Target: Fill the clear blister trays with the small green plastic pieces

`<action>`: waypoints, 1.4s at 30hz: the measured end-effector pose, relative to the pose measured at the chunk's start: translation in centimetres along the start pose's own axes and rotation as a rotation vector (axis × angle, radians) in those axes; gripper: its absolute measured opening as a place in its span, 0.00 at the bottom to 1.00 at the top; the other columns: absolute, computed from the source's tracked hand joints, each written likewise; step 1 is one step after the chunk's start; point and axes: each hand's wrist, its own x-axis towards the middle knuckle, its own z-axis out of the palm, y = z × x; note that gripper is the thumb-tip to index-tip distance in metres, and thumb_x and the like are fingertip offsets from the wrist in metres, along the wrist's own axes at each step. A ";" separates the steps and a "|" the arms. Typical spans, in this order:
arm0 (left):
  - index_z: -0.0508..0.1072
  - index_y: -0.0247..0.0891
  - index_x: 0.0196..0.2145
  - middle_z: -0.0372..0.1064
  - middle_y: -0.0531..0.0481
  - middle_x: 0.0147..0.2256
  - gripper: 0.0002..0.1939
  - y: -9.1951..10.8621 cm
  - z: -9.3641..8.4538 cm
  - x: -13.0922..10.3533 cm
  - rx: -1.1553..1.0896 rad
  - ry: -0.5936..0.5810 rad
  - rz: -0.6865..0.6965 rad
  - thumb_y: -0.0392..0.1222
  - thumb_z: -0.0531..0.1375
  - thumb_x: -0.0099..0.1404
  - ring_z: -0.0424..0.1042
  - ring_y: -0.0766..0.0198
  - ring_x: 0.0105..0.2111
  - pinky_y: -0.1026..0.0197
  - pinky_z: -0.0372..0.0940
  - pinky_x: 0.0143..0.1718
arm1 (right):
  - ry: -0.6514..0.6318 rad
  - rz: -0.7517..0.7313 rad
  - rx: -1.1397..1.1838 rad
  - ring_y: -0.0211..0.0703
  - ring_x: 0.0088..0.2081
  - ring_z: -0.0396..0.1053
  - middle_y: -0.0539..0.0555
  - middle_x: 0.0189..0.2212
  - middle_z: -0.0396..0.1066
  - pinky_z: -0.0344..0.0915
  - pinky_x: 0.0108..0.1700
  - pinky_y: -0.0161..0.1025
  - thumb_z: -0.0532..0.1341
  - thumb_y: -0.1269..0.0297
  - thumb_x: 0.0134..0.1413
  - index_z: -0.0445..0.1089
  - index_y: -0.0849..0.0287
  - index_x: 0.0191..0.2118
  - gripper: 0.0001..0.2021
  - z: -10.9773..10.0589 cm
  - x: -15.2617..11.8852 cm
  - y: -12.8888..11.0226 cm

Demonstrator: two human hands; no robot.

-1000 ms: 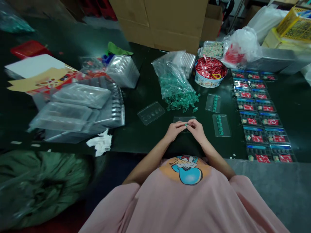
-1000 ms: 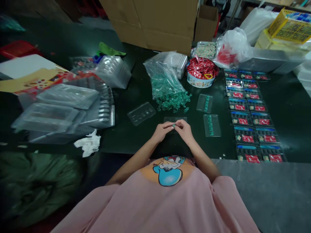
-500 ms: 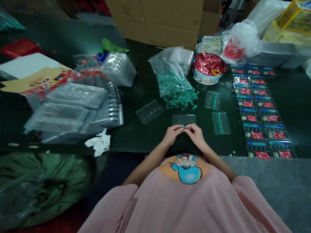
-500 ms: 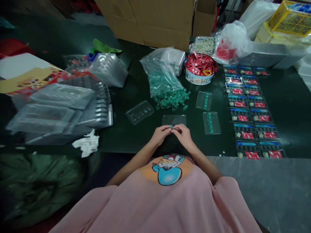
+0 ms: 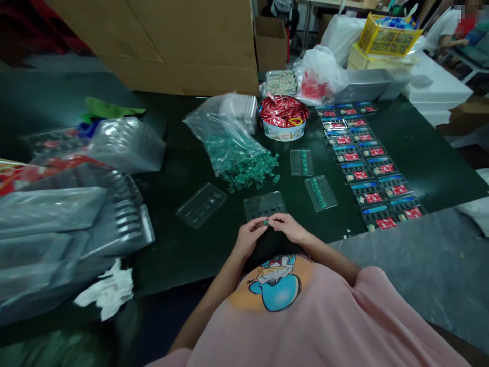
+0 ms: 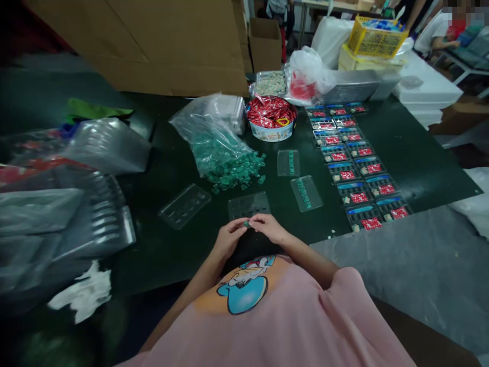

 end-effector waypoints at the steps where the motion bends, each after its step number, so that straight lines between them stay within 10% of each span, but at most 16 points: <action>1: 0.79 0.37 0.40 0.77 0.46 0.36 0.22 0.0 0.0 -0.1 -0.016 -0.017 0.001 0.45 0.72 0.46 0.73 0.61 0.36 0.59 0.66 0.43 | 0.003 0.023 0.042 0.32 0.25 0.55 0.46 0.23 0.62 0.51 0.30 0.34 0.66 0.49 0.47 0.70 0.59 0.31 0.17 -0.1 -0.2 0.0; 9: 0.79 0.37 0.37 0.75 0.49 0.32 0.18 -0.9 0.8 -0.5 -0.049 -0.086 0.000 0.42 0.72 0.47 0.72 0.65 0.33 0.61 0.65 0.42 | 0.021 0.239 0.321 0.30 0.22 0.51 0.44 0.19 0.56 0.44 0.25 0.33 0.71 0.48 0.39 0.68 0.59 0.30 0.21 -0.2 -2.0 0.3; 19: 0.80 0.37 0.35 0.71 0.47 0.37 0.12 0.3 1.8 0.1 0.217 -0.108 0.182 0.42 0.69 0.52 0.70 0.64 0.35 0.61 0.64 0.39 | 0.189 0.176 0.166 0.31 0.23 0.52 0.44 0.19 0.58 0.48 0.25 0.32 0.68 0.48 0.41 0.67 0.58 0.29 0.19 -0.5 -1.8 0.9; 29: 0.80 0.38 0.36 0.74 0.45 0.39 0.07 2.4 4.0 6.3 0.588 -0.168 0.459 0.38 0.63 0.59 0.71 0.62 0.35 0.60 0.65 0.40 | 0.386 -0.004 -0.045 0.34 0.27 0.59 0.47 0.28 0.66 0.58 0.31 0.33 0.64 0.50 0.47 0.72 0.57 0.40 0.18 -3.6 -1.2 -0.1; 42: 0.81 0.41 0.38 0.75 0.46 0.39 0.09 1.5 3.5 9.9 0.845 -0.353 0.483 0.37 0.60 0.62 0.74 0.60 0.40 0.58 0.65 0.46 | 0.452 0.006 -0.002 0.33 0.25 0.58 0.45 0.25 0.62 0.56 0.30 0.33 0.65 0.50 0.45 0.70 0.56 0.37 0.17 -5.2 -0.8 0.0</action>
